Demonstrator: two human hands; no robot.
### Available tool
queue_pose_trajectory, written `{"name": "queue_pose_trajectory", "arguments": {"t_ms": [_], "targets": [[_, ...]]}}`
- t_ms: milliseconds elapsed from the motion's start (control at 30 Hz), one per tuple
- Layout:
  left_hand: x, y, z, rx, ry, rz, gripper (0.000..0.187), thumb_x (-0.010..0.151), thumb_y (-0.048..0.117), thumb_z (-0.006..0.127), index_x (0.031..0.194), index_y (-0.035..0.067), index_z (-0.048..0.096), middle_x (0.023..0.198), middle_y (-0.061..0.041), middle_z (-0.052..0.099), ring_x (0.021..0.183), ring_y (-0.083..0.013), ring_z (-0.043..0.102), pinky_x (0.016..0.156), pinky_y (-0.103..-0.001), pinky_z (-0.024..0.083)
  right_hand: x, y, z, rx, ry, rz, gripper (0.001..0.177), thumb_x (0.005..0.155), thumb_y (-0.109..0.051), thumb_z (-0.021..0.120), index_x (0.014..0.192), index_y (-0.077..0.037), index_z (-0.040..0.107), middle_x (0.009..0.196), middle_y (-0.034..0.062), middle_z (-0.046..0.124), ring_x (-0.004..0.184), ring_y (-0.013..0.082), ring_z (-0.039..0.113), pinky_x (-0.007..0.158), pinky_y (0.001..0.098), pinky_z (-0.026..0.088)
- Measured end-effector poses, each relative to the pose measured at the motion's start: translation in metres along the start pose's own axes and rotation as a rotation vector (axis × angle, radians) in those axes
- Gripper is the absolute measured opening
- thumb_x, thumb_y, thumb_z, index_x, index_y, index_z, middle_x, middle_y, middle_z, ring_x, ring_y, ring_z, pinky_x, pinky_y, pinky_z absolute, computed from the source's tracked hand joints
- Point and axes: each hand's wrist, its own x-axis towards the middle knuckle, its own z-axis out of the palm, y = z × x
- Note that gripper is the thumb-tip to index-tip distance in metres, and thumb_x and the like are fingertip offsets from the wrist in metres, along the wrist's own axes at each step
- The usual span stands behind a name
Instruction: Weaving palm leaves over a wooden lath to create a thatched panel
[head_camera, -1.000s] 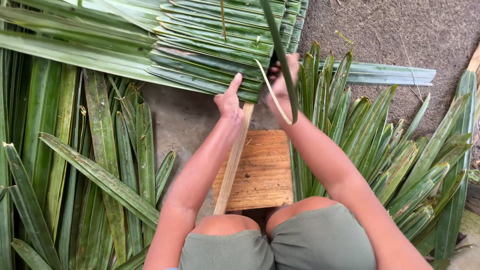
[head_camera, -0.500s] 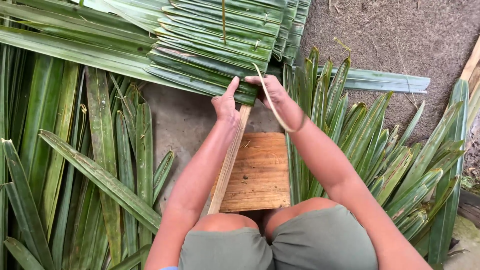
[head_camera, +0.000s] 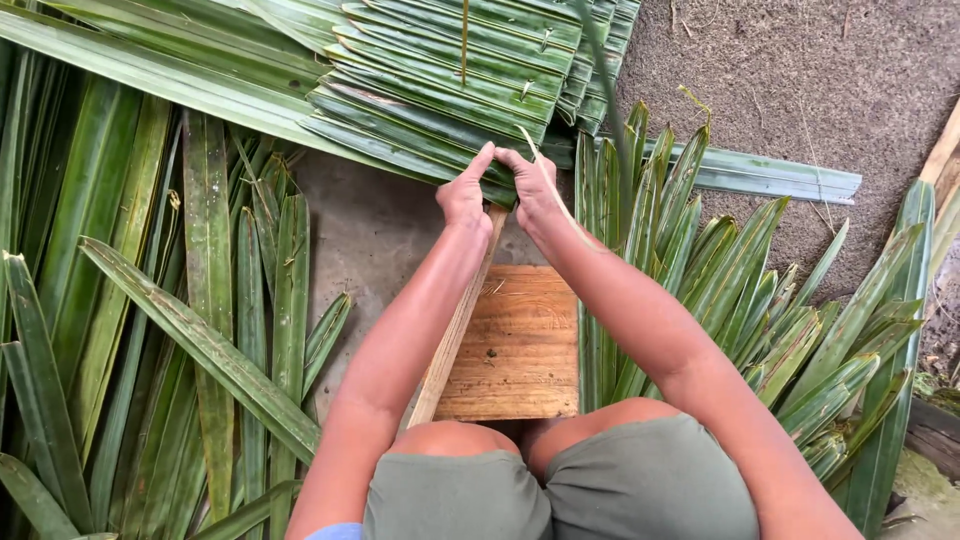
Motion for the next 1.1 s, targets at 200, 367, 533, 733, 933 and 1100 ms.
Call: {"name": "queue_pose_trajectory", "arguments": {"t_ms": [200, 367, 533, 733, 933, 1100], "targets": [[-0.013, 0.001, 0.012, -0.049, 0.067, 0.037, 0.062, 0.05, 0.002, 0.101, 0.098, -0.015, 0.065, 0.09, -0.025, 0.067, 0.086, -0.0329, 0.071, 0.074, -0.048, 0.056, -0.008, -0.027, -0.014, -0.293, -0.132, 0.084, 0.036, 0.077, -0.018, 0.091, 0.107, -0.006, 0.075, 0.091, 0.0103, 0.075, 0.083, 0.0228, 0.072, 0.077, 0.0454, 0.061], [-0.025, 0.012, 0.006, -0.055, 0.044, -0.005, 0.046, 0.059, 0.001, 0.092, 0.097, -0.009, 0.068, 0.091, -0.017, 0.07, 0.079, -0.027, 0.07, 0.069, -0.04, 0.058, -0.044, -0.152, -0.039, -0.813, -0.183, -0.397, 0.02, 0.09, -0.007, 0.076, 0.108, -0.001, 0.069, 0.089, 0.0116, 0.068, 0.071, 0.0146, 0.064, 0.062, 0.0265, 0.054], [-0.03, 0.019, 0.003, 0.026, 0.022, -0.016, 0.042, 0.065, 0.002, 0.086, 0.1, -0.007, 0.066, 0.095, -0.012, 0.071, 0.076, -0.0217, 0.067, 0.072, -0.031, 0.059, -0.021, -0.17, 0.037, -0.921, -0.437, -0.964, 0.027, 0.096, -0.006, 0.073, 0.122, 0.0, 0.072, 0.103, 0.0119, 0.073, 0.087, 0.017, 0.066, 0.078, 0.0263, 0.057], [-0.035, 0.02, 0.005, -0.274, -0.05, -0.022, 0.036, 0.071, -0.012, 0.077, 0.105, -0.009, 0.065, 0.096, -0.017, 0.072, 0.073, -0.0254, 0.069, 0.064, -0.036, 0.061, 0.011, -0.134, 0.091, -1.079, -0.688, -1.066, 0.018, 0.08, -0.003, 0.083, 0.097, -0.001, 0.076, 0.08, 0.0049, 0.064, 0.064, 0.0158, 0.056, 0.06, 0.0293, 0.049], [-0.019, 0.009, 0.002, -0.229, -0.048, -0.043, 0.029, 0.071, -0.011, 0.079, 0.098, -0.008, 0.068, 0.091, -0.015, 0.073, 0.07, -0.024, 0.068, 0.063, -0.035, 0.06, -0.001, -0.127, 0.092, -1.299, -0.529, -1.534, 0.01, 0.09, -0.003, 0.072, 0.095, -0.007, 0.064, 0.087, 0.0055, 0.069, 0.066, 0.0258, 0.066, 0.06, 0.0361, 0.05], [-0.03, 0.014, 0.002, -0.213, -0.062, 0.012, 0.031, 0.07, -0.01, 0.08, 0.098, -0.007, 0.069, 0.095, -0.013, 0.072, 0.075, -0.023, 0.067, 0.07, -0.035, 0.059, -0.023, -0.158, 0.095, -0.703, -0.497, -1.122, 0.005, 0.098, 0.002, 0.065, 0.095, -0.002, 0.067, 0.076, 0.006, 0.07, 0.062, 0.012, 0.062, 0.052, 0.0248, 0.051]]}}
